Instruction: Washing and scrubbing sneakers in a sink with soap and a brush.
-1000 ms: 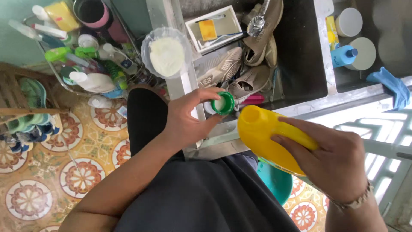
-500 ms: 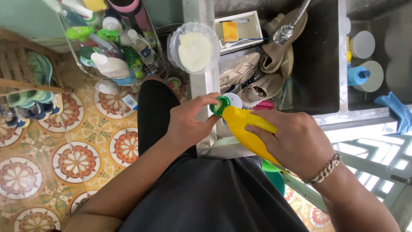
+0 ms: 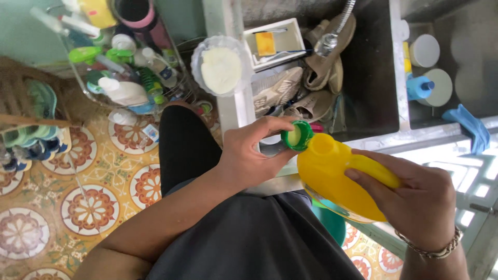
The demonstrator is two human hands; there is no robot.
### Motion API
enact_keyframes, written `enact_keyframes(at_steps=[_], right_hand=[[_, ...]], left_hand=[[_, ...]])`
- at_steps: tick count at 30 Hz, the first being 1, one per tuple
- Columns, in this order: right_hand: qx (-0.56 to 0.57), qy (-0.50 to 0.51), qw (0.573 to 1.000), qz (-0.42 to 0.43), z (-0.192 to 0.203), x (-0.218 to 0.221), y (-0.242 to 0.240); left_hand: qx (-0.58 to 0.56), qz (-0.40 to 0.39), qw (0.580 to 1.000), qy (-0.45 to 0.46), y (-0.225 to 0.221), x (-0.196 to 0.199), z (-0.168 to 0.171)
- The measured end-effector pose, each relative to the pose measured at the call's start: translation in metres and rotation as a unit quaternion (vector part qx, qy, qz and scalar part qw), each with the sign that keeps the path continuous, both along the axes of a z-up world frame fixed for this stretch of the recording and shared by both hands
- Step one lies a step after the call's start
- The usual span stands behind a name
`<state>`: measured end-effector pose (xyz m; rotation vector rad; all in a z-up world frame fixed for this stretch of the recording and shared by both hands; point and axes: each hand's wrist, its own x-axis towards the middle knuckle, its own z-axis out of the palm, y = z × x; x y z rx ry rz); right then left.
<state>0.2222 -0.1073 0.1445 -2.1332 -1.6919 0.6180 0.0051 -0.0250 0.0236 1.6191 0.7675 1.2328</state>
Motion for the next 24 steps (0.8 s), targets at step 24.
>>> enact_keyframes(at_steps=[24], right_hand=[[0.052,0.087,0.968,-0.23,-0.017,0.039,-0.062]], left_hand=[[-0.065,0.03,0.99,-0.121,0.102,-0.032,-0.082]])
